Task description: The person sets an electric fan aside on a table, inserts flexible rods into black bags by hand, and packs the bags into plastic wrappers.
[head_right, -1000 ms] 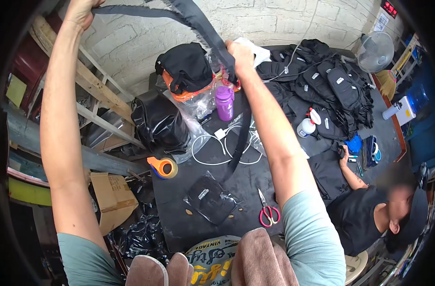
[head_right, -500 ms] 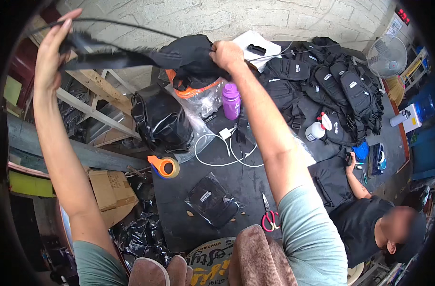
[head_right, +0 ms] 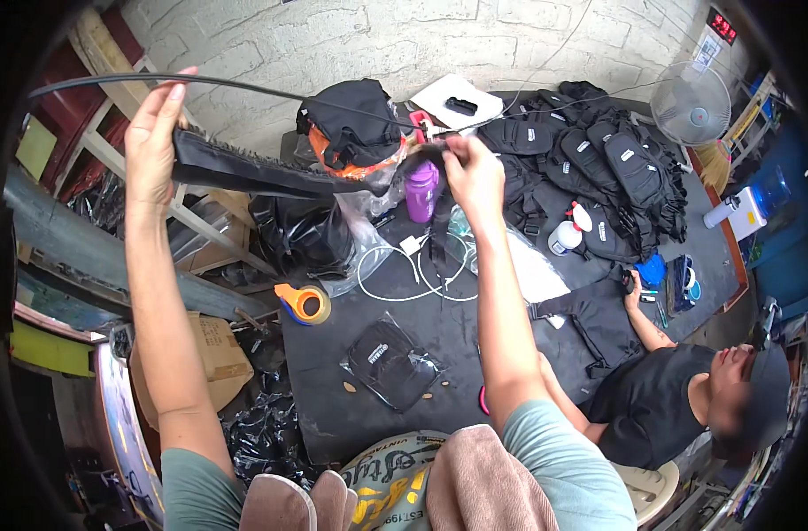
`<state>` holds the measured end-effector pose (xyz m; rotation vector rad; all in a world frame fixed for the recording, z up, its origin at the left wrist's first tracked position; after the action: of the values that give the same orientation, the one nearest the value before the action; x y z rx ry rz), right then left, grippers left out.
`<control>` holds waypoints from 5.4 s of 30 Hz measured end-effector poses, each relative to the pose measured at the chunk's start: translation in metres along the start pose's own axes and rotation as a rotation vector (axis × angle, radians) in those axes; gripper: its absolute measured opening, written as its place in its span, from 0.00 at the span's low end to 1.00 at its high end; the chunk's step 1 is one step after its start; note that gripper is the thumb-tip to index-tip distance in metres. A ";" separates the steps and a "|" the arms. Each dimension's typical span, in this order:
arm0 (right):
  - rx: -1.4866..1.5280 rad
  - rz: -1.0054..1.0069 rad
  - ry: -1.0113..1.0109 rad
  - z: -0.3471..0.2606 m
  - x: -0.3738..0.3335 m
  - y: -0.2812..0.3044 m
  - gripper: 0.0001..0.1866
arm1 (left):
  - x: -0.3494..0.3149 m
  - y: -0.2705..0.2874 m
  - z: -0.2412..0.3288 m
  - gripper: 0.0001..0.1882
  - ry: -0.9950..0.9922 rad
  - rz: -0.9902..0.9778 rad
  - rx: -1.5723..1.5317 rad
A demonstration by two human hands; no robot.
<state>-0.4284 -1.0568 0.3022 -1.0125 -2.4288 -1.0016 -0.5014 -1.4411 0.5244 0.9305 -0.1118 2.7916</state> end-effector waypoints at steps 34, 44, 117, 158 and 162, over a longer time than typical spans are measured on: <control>-0.287 -0.537 -0.382 0.160 -0.189 -0.082 0.22 | 0.083 -0.100 -0.105 0.12 0.164 -0.093 -0.032; -0.299 -0.293 -0.255 0.103 -0.026 -0.153 0.54 | 0.102 -0.072 -0.120 0.15 0.109 0.005 0.010; 0.254 -0.646 -0.034 -0.035 -0.212 0.170 0.08 | -0.067 -0.103 -0.054 0.17 0.120 -0.270 0.069; 0.315 0.222 0.516 -0.308 0.077 0.009 0.21 | -0.061 0.120 -0.193 0.11 0.709 0.450 -0.305; 0.609 -0.713 0.344 -0.302 -0.024 0.047 0.19 | -0.157 0.203 -0.257 0.08 1.003 0.637 -0.524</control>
<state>-0.3696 -1.2607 0.5240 0.2292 -2.5492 -0.4684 -0.5719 -1.6308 0.2230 -0.7603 -1.0379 3.0998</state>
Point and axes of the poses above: each hand's wrist, its own x-axis towards the middle knuckle, its own y-axis out of the back of the hand, z = x × y, the point moved 5 cm from there along x, towards the middle knuckle, and after that the axes turned 11 degrees about -x, right-handed, at the moved point
